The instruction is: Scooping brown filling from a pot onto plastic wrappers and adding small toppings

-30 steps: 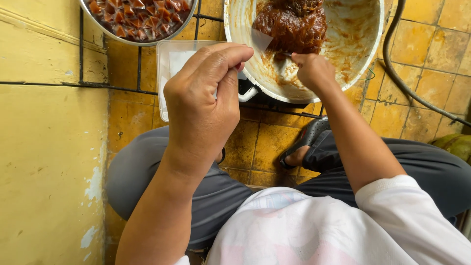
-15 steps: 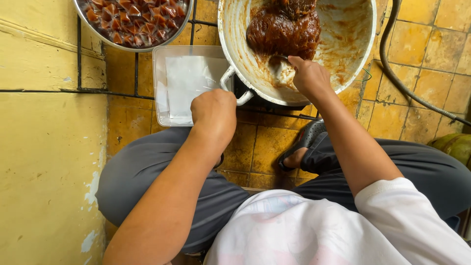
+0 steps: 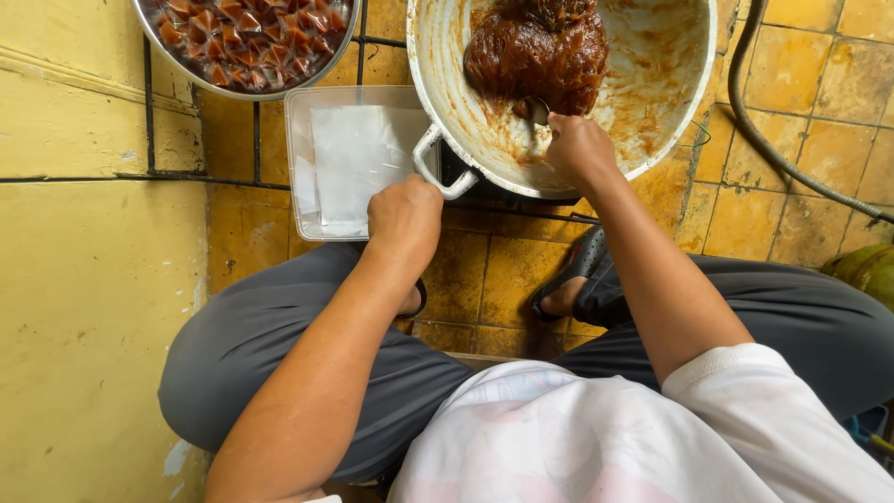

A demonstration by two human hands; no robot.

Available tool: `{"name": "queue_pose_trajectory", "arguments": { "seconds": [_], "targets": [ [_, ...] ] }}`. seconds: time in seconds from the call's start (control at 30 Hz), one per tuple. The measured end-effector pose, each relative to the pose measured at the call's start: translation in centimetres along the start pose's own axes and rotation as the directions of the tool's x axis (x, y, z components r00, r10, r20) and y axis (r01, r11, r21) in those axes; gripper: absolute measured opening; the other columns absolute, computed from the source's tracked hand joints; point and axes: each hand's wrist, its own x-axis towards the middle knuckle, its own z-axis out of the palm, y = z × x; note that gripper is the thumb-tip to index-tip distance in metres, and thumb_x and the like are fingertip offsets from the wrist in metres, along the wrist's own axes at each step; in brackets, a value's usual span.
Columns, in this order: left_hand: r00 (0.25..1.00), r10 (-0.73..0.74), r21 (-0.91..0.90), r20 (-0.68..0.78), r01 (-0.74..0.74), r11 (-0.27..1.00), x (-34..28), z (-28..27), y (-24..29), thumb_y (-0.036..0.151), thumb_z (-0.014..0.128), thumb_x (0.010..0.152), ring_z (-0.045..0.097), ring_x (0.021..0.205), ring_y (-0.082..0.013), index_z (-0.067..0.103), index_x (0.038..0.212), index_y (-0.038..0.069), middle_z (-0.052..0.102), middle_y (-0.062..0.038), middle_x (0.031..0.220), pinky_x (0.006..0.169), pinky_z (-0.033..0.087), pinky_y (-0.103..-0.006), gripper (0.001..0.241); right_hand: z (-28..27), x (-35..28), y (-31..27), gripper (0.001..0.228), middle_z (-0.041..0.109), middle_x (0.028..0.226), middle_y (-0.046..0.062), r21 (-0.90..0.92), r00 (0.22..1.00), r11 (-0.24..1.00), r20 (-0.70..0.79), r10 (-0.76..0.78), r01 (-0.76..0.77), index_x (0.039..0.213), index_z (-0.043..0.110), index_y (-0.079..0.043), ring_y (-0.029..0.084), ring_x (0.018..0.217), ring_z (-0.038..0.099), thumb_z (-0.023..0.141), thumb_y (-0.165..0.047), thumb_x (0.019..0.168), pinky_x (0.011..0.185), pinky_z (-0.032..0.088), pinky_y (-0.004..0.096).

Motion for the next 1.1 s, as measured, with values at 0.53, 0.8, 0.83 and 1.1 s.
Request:
{"name": "queue_pose_trajectory", "arguments": {
  "seconds": [0.53, 0.8, 0.83, 1.1],
  "targets": [
    [0.998, 0.053, 0.014, -0.03, -0.053, 0.998, -0.1, -0.4, -0.4, -0.005, 0.055, 0.084, 0.075, 0.07, -0.0406, 0.068, 0.086, -0.005, 0.065, -0.013, 0.068, 0.063, 0.06, -0.0568, 0.012, -4.1, -3.0, -3.6, 0.051, 0.071, 0.117, 0.024, 0.089, 0.998, 0.995, 0.031, 0.052, -0.054, 0.139, 0.066, -0.026, 0.046, 0.115, 0.065, 0.051, -0.012, 0.092, 0.095, 0.051, 0.059],
    [0.994, 0.024, -0.037, -0.107, -0.029, 0.999, -0.2, 1.7, -0.4, -0.008, 0.054, 0.083, 0.075, 0.068, -0.0416, 0.067, 0.086, -0.005, 0.065, -0.013, 0.069, 0.062, 0.06, -0.0571, 0.013, -1.9, -3.7, -1.3, 0.048, 0.072, 0.108, 0.029, -0.134, 1.0, 0.991, -0.002, -0.013, 0.013, 0.143, 0.063, -0.021, 0.051, 0.104, 0.068, 0.055, -0.021, 0.096, 0.09, 0.053, 0.062],
    [0.991, 0.037, -0.019, -0.128, -0.04, 0.999, 0.0, 1.7, -0.4, -0.007, 0.055, 0.083, 0.075, 0.069, -0.0407, 0.068, 0.086, -0.005, 0.065, -0.012, 0.07, 0.063, 0.06, -0.0563, 0.013, -2.2, -4.0, -1.6, 0.046, 0.072, 0.105, 0.031, -0.06, 1.0, 0.998, -0.011, -0.013, 0.012, 0.139, 0.066, -0.019, 0.053, 0.103, 0.068, 0.055, -0.019, 0.094, 0.087, 0.054, 0.063],
    [0.993, -0.008, 0.015, -0.119, 0.01, 1.0, 0.6, 3.0, -0.3, -0.001, 0.054, 0.086, 0.074, 0.065, -0.0375, 0.063, 0.084, -0.001, 0.064, -0.008, 0.067, 0.058, 0.06, -0.0534, 0.01, -3.7, -4.5, -1.9, 0.041, 0.073, 0.101, 0.023, -0.215, 0.987, 0.971, -0.1, -0.123, 0.099, 0.131, 0.072, -0.036, 0.046, 0.09, 0.072, 0.051, -0.019, 0.099, 0.075, 0.058, 0.06]
  ]
}}
